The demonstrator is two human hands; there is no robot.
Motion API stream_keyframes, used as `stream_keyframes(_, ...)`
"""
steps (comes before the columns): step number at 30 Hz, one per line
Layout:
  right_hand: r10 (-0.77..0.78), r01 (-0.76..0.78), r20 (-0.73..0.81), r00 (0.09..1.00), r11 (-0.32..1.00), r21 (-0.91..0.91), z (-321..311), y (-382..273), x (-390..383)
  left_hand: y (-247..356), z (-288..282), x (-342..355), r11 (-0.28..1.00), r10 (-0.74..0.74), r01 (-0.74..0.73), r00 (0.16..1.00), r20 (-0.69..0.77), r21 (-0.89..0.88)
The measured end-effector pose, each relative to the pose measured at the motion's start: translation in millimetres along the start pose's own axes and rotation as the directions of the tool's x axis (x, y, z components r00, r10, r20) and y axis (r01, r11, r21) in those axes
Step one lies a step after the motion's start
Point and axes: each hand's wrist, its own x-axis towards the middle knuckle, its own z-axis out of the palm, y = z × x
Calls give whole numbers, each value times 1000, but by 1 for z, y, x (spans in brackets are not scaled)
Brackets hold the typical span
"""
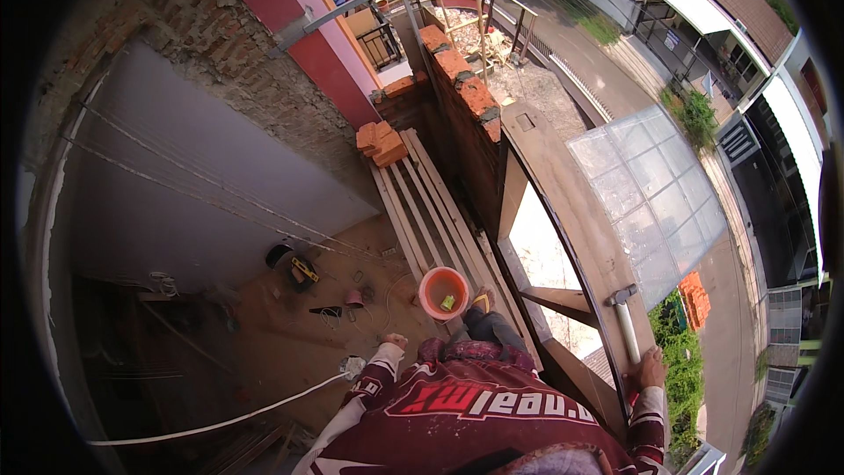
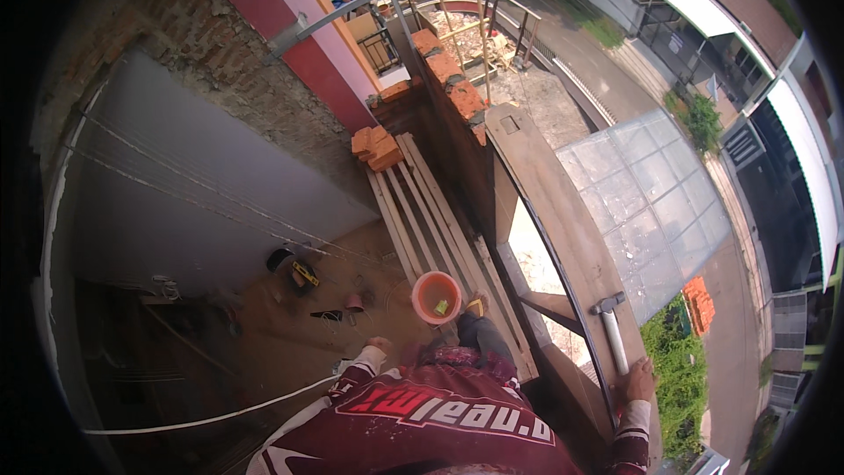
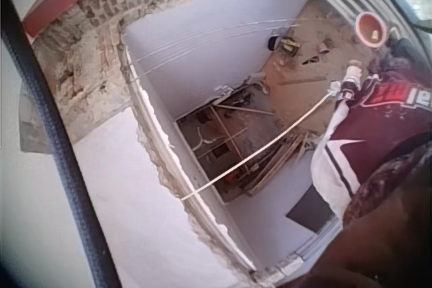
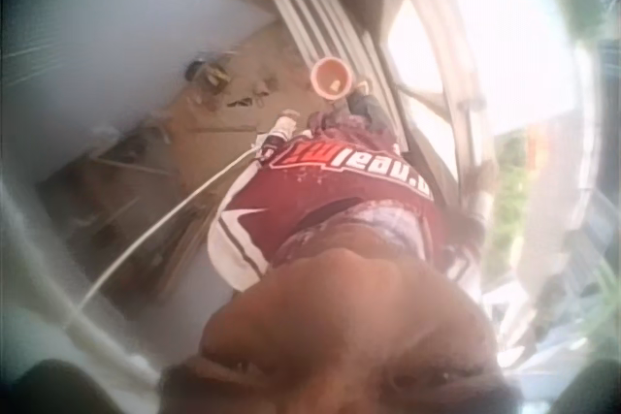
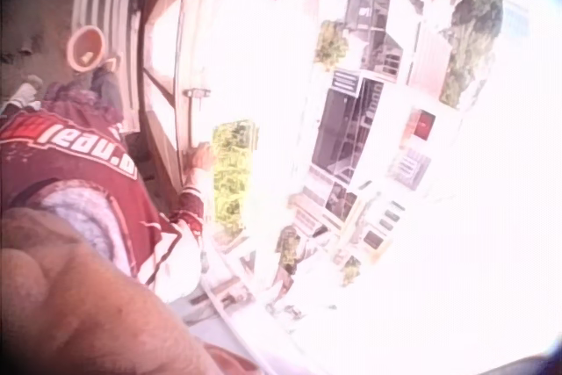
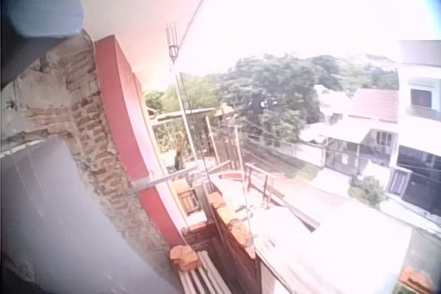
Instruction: The person scoops mortar from a bucket with a trowel and applies it to a row of bricks on a scaffold. They spread the mortar along the brick joints and smooth the surface, repeating the process along the wall.
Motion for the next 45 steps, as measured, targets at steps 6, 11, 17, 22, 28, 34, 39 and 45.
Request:
stream_keyframes(6,67,-68,57,996,998,8,-11,-13,-4,114,-86,58,905,417,-425,895,-160,-13)
stream_keyframes(11,55,-53,148,987,998,-13,-23,-16,-11,144,-120,72,896,443,-444,894,-65,-2)
stream_keyframes(17,62,-63,25,998,996,67,-2,-5,2,89,-98,114,960,272,-262,956,-112,96)
stream_keyframes(22,76,-73,121,990,997,-30,-4,-8,0,47,-86,157,994,-92,75,967,237,81)
stream_keyframes(28,216,-222,121,969,974,40,-42,-14,5,61,-99,168,984,70,-102,974,215,145)
stream_keyframes(34,137,47,-587,798,957,287,-128,-81,76,80,-112,191,939,267,-294,950,163,176)
stream_keyframes(39,-105,420,-737,668,870,258,-226,-247,137,108,-125,217,985,170,-166,951,257,-39)
stream_keyframes(45,-115,240,-362,925,915,323,-292,-402,199,172,-148,293,989,133,-112,956,260,-95)
